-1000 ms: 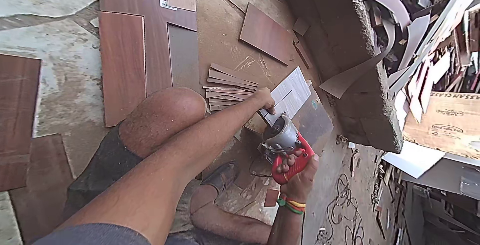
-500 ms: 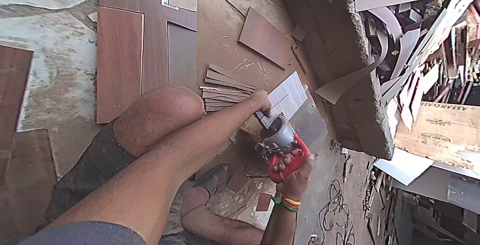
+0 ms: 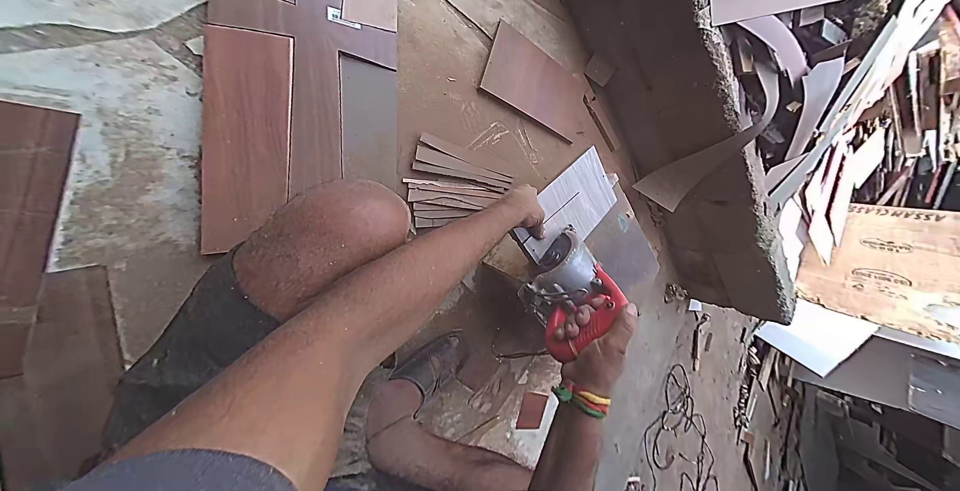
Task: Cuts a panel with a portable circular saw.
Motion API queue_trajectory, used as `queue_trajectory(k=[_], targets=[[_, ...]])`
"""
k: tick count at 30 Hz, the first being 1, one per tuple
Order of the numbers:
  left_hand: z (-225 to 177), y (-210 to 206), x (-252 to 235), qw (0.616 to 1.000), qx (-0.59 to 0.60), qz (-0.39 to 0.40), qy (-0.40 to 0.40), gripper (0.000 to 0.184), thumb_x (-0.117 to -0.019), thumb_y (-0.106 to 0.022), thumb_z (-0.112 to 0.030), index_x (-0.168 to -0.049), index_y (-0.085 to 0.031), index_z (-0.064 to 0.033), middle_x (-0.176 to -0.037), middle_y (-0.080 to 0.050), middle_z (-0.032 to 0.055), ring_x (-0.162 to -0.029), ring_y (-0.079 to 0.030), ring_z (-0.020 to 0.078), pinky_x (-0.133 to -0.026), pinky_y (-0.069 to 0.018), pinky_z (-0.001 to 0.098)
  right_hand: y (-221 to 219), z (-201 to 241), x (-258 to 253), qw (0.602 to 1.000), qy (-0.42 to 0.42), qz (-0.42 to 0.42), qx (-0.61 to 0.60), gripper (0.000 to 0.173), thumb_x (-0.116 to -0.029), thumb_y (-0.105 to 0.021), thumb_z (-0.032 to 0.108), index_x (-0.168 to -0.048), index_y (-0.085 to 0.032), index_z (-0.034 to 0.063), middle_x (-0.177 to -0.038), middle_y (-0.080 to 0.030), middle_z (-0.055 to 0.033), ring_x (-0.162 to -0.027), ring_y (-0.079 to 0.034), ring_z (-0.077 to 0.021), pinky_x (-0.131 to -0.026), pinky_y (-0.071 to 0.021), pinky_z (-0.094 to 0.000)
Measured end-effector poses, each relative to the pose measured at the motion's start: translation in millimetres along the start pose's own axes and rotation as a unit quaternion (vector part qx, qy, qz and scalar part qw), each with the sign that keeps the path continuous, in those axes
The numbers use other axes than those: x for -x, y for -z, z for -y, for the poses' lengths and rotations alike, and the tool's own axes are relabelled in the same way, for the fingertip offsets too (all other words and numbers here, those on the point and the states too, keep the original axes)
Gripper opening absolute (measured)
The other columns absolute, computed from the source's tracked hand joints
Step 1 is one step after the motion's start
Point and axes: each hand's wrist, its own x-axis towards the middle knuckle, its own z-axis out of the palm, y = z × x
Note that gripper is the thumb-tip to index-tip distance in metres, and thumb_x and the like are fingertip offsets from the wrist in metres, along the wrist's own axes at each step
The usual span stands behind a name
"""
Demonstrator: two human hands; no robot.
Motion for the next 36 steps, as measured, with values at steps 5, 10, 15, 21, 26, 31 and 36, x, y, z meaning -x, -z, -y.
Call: queue_trajectory(k=[5,10,15,21,26,31,36], targets=[[-0.6,0.5,0.5,1.000,-0.005,0.002,-0.001,0.075,-0.0792,-0.090,-0.024,-0.139,-0.053,0.0037,-0.128,-0.063,0.0239,-0.121,-0.062,0.0352,-0.101,-0.0508,0.0532,-1.9,3.0,-2.7,1.000,0.005,-0.006,-0.007,0.068,-0.1080,-0.011,0.059,-0.090,-0.054,0.0095,-0.050,-0.053,0.0014,-0.036,-0.054,-0.0115,-0.035,-0.0515,-0.0307],[-1.6,0.5,0.7,1.000,-0.014,0.004,0.001,0.074,-0.0801,-0.089,-0.024,-0.138,-0.054,0.0044,-0.130,-0.062,0.0250,-0.122,-0.061,0.0366,-0.101,-0.0499,0.0549,-3.9,4.3,-6.7,1.000,0.002,-0.022,0.009,0.068,-0.1085,-0.012,0.059,-0.090,-0.055,0.0096,-0.051,-0.053,0.0014,-0.036,-0.053,-0.0124,-0.036,-0.0515,-0.0323],[-0.9,2.7,2.2,1.000,-0.010,0.005,-0.005,0.076,-0.0800,-0.089,-0.023,-0.141,-0.052,0.0034,-0.135,-0.060,0.0258,-0.126,-0.059,0.0378,-0.104,-0.0484,0.0561,-5.4,5.1,-10.3,1.000,0.009,-0.023,-0.014,0.067,-0.1094,-0.014,0.058,-0.088,-0.056,0.0089,-0.050,-0.053,0.0010,-0.036,-0.054,-0.0122,-0.034,-0.0512,-0.0321],[-1.0,2.9,2.7,1.000,-0.008,0.004,-0.006,0.082,-0.0769,-0.091,-0.023,-0.143,-0.050,0.0022,-0.138,-0.058,0.0258,-0.129,-0.058,0.0385,-0.105,-0.0477,0.0575,-7.9,8.1,-12.5,0.999,0.019,-0.027,-0.004,0.067,-0.1096,-0.012,0.056,-0.087,-0.055,0.0093,-0.050,-0.053,0.0014,-0.036,-0.053,-0.0111,-0.034,-0.0508,-0.0301],[-0.5,2.1,2.0,1.000,-0.003,0.000,-0.012,0.081,-0.0761,-0.091,-0.021,-0.143,-0.051,0.0020,-0.137,-0.059,0.0250,-0.128,-0.058,0.0378,-0.105,-0.0481,0.0561,-7.4,9.8,-16.1,0.999,0.015,-0.028,-0.001,0.067,-0.1092,-0.013,0.057,-0.089,-0.055,0.0088,-0.050,-0.053,0.0013,-0.036,-0.053,-0.0117,-0.034,-0.0509,-0.0309],[-2.8,3.2,3.8,1.000,-0.015,0.002,-0.010,0.082,-0.0772,-0.091,-0.024,-0.144,-0.050,0.0018,-0.138,-0.058,0.0247,-0.129,-0.057,0.0371,-0.106,-0.0477,0.0556,-9.4,10.9,-19.2,0.999,0.020,-0.044,-0.002,0.065,-0.1099,-0.014,0.055,-0.089,-0.055,0.0085,-0.050,-0.052,0.0009,-0.036,-0.053,-0.0115,-0.035,-0.0504,-0.0302],[-2.9,3.4,4.1,1.000,-0.019,0.002,-0.011,0.080,-0.0771,-0.091,-0.024,-0.141,-0.051,0.0027,-0.138,-0.058,0.0247,-0.128,-0.058,0.0368,-0.105,-0.0480,0.0553,-9.8,11.7,-22.1,0.999,0.022,-0.048,-0.006,0.063,-0.1103,-0.016,0.054,-0.091,-0.054,0.0083,-0.051,-0.053,0.0012,-0.037,-0.053,-0.0110,-0.035,-0.0502,-0.0291]])
